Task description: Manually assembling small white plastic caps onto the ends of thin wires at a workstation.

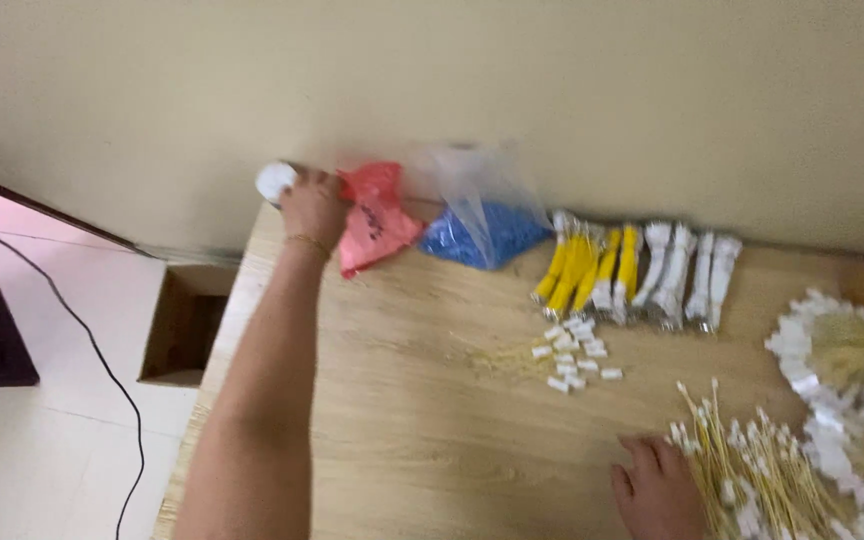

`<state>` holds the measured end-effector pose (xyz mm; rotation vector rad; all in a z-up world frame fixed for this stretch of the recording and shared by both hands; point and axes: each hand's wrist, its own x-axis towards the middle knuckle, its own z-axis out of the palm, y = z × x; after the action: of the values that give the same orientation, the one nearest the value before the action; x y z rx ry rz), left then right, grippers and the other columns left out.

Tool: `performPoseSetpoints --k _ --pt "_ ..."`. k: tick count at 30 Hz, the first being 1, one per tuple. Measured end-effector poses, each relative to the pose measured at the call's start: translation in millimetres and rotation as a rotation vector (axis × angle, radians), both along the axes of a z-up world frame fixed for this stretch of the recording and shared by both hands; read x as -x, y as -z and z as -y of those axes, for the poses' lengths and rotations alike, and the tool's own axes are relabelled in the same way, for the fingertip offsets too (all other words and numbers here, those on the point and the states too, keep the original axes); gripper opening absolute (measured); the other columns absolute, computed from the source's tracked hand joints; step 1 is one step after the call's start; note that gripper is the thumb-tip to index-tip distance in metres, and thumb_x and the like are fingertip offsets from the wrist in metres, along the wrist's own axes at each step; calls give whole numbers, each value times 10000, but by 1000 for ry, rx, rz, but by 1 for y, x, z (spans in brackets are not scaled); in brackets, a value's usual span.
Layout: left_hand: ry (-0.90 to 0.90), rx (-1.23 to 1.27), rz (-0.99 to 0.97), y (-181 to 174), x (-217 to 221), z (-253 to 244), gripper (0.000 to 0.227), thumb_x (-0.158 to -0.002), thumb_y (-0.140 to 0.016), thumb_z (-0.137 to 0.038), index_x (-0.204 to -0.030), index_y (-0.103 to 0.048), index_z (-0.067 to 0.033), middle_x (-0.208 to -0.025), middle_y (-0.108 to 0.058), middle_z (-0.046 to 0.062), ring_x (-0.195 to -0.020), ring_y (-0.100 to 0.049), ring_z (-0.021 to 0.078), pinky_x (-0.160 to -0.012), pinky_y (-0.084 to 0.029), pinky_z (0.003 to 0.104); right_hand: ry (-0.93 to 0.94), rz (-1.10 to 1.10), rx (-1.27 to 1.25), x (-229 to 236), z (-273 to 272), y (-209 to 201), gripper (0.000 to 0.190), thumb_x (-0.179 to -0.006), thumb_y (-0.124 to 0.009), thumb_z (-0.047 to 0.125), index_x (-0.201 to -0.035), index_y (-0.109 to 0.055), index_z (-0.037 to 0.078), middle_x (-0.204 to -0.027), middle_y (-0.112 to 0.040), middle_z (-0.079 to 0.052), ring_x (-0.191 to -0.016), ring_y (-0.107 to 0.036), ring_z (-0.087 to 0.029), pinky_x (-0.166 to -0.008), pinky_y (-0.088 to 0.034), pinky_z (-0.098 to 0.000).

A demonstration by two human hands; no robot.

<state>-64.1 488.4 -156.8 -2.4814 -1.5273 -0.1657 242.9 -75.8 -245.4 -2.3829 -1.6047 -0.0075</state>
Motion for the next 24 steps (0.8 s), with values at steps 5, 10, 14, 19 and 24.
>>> performPoseSetpoints --k 5,10,14,19,24 --pt "200 -149 127 -16 6 25 191 -768 -726 -377 -832 -691 -201 -906 -683 14 -827 -589 301 -666 -407 447 11 -160 70 29 -27 -53 378 -744 -656 259 -1096 -673 124 -1110 -608 -88 -1006 -598 -291 -890 -474 -439" --pt "663 -292 329 -66 -4 60 147 -821 -804 -215 -797 -668 -164 -916 -636 -12 -861 -590 241 -797 -418 407 56 -214 326 41 -43 -78 394 -818 -617 358 -1175 -635 194 -1211 -577 -41 -1148 -532 -265 -985 -418 -462" --pt "770 -303 318 -103 -14 94 217 -908 -669 -187 -721 -575 -129 -701 -583 9 -772 -567 244 -805 -407 407 2 -406 271 51 -54 -102 356 -818 -611 307 -1150 -637 179 -1154 -587 -26 -1027 -582 -217 -934 -456 -391" --pt "707 -310 471 -170 -29 165 174 -940 -685 -160 -807 -579 -123 -721 -644 21 -664 -557 254 -757 -355 417 132 -1037 308 79 -81 -146 356 -834 -666 315 -1156 -633 168 -1108 -709 -7 -1025 -689 -119 -902 -574 -260" --pt "765 -1 873 -187 -47 270 38 -906 -679 -182 -887 -647 -186 -729 -587 -5 -804 -600 254 -809 -430 411 171 -2156 -100 101 -109 -173 685 -938 -428 189 -1536 -106 99 -1550 -206 -222 -1383 -329 -424 -989 -407 -544"
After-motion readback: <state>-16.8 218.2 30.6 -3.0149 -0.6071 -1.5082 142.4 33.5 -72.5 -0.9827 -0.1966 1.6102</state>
